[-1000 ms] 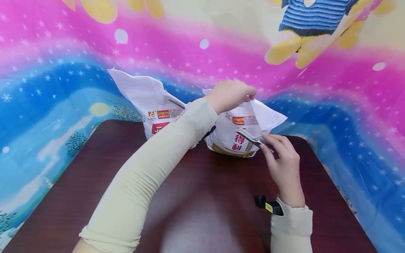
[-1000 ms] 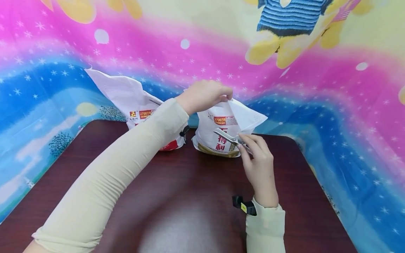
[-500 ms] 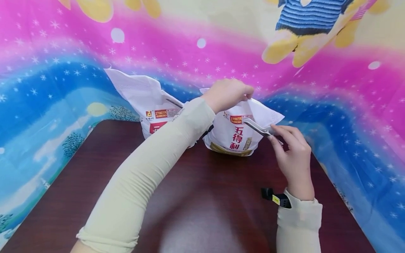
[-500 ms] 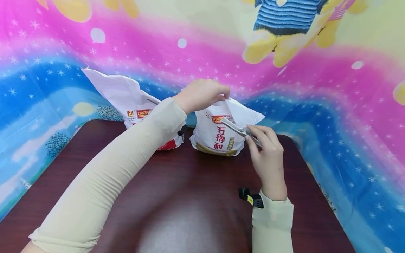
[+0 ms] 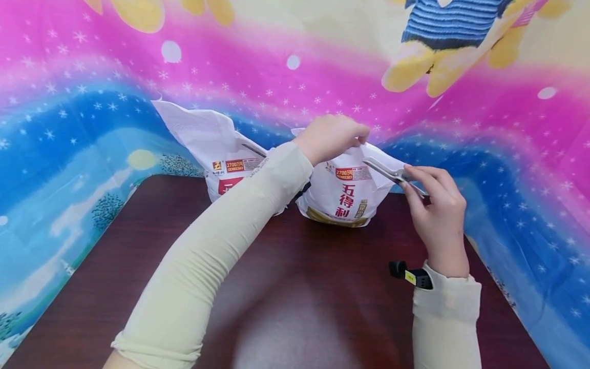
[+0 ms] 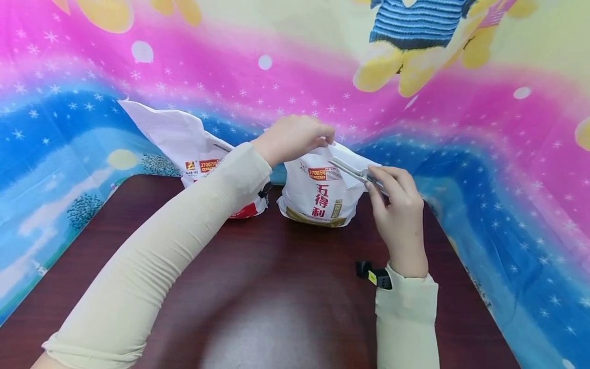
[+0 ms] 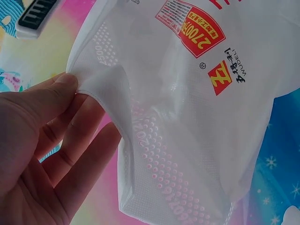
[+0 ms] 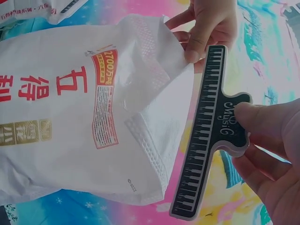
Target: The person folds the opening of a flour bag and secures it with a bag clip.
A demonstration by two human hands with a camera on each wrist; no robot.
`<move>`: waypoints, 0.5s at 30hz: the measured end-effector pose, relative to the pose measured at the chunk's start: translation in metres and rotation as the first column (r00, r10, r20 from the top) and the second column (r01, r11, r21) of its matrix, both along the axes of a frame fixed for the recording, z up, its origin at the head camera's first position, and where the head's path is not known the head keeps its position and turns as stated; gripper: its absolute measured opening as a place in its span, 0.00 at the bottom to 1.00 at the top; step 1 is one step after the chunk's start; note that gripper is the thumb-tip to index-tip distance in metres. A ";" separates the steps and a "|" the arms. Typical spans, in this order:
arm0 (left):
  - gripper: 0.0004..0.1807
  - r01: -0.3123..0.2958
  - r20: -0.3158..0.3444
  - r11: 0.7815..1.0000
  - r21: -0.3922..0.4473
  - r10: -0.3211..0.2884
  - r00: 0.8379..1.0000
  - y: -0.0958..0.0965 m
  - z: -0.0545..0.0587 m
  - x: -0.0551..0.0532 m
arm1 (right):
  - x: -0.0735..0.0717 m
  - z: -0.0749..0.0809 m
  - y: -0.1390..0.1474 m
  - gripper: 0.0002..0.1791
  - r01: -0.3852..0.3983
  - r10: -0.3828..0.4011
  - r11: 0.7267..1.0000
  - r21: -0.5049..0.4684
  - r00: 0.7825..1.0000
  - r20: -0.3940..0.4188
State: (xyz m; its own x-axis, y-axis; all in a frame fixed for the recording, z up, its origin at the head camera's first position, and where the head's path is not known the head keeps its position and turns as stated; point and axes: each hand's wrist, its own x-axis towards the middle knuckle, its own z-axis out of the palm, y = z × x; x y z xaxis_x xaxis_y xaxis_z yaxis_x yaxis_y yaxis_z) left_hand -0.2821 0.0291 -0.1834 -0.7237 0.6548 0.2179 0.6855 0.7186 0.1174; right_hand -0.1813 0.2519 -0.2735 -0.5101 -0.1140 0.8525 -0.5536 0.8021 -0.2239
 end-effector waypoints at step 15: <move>0.08 0.007 0.005 1.000 -0.002 -0.007 1.000 0.000 0.001 0.000 | -0.011 0.006 0.006 0.18 0.041 -0.041 0.999 -0.016 0.999 -0.011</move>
